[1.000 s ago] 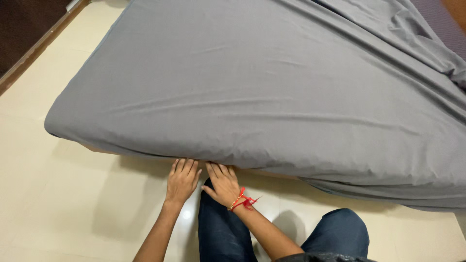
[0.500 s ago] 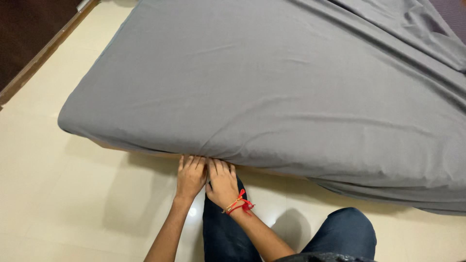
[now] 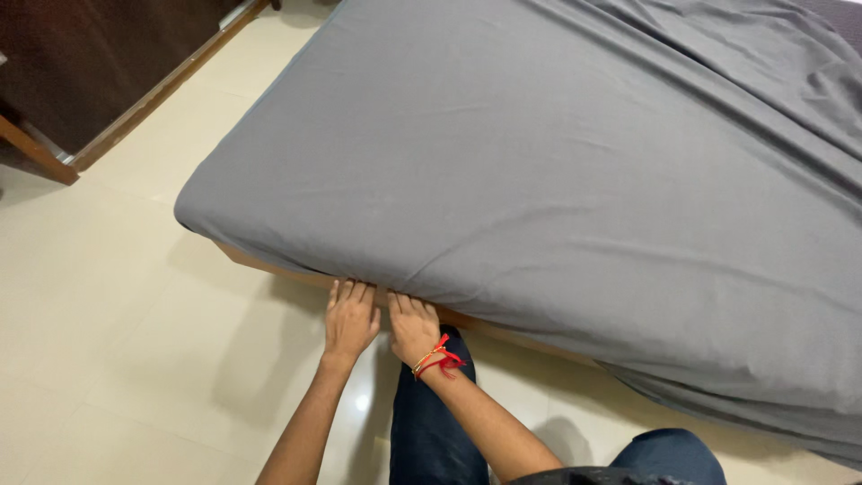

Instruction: The person adjusts and tucks a grey fitted sheet around the corners and edges of a mattress.

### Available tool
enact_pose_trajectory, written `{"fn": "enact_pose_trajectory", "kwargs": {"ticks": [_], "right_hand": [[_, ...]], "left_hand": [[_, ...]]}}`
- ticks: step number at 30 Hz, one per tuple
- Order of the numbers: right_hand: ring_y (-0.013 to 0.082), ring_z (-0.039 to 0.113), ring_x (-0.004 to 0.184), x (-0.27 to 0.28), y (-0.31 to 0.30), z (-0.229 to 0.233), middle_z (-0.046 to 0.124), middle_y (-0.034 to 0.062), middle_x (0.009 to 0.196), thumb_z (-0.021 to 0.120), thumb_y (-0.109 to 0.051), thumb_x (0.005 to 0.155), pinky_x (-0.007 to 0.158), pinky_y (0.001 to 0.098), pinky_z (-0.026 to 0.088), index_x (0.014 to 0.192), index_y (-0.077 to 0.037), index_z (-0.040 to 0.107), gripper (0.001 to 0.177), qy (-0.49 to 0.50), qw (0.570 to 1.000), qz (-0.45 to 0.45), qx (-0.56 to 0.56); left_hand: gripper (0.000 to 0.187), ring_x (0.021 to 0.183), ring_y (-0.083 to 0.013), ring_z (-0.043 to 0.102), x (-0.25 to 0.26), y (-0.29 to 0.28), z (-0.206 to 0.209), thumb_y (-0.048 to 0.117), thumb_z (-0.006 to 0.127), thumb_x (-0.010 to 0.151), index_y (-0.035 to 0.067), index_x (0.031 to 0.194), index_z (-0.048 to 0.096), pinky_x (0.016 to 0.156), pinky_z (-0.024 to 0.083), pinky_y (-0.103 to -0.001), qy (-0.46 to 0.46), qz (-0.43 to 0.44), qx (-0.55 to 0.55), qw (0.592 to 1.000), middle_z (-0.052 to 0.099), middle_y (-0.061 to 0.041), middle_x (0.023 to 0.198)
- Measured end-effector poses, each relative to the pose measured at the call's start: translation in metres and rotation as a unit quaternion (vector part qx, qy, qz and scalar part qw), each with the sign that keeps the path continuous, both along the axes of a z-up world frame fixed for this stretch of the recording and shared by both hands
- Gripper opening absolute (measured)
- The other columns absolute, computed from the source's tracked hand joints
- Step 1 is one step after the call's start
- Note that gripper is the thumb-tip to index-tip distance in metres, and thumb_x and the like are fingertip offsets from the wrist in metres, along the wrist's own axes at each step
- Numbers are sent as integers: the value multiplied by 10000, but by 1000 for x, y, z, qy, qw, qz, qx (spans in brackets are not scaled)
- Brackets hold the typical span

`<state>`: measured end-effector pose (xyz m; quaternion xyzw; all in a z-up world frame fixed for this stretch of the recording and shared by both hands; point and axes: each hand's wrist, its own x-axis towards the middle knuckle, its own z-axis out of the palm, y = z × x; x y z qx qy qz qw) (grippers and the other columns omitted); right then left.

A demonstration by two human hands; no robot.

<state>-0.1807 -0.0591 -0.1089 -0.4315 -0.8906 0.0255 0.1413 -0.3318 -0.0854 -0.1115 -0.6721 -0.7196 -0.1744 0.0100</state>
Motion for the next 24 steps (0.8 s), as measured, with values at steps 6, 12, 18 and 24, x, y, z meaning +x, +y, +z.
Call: {"fn": "enact_pose_trajectory", "kwargs": {"ticks": [6, 12, 18, 24], "right_hand": [[273, 570, 1214, -8, -2, 3, 587, 113, 1345, 799, -183, 661, 983, 443, 438, 1404, -24, 507, 814, 15, 1000, -20, -6], [309, 559, 1224, 5, 2, 15, 578, 142, 1353, 801, -325, 718, 1002, 468, 431, 1464, -3, 457, 882, 19, 994, 17, -103], [378, 526, 1263, 11, 4, 20, 563, 209, 1371, 790, -382, 728, 1029, 497, 408, 1449, 38, 447, 902, 80, 986, 44, -136], [373, 520, 1286, 17, 10, 19, 562, 217, 1385, 765, -406, 762, 1061, 501, 394, 1462, 28, 447, 883, 80, 981, 53, -166]], "left_hand": [[600, 1316, -363, 553, -19, 0, -21, 101, 724, 734, 15, 1320, 622, 992, 497, -455, -3, -57, 76, 995, 623, -162, 1374], [469, 1225, -322, 592, -44, -32, -12, 196, 753, 802, 33, 1229, 650, 942, 509, -471, 18, 27, 165, 986, 638, -135, 1290], [470, 1222, -277, 594, -72, -16, 5, 158, 737, 792, 47, 1244, 669, 1065, 473, -468, 137, 15, 139, 981, 645, -94, 1295], [418, 1178, -305, 615, -76, -11, -9, 268, 737, 807, 64, 1166, 673, 968, 501, -466, 53, 19, 132, 990, 666, -111, 1217]]}}
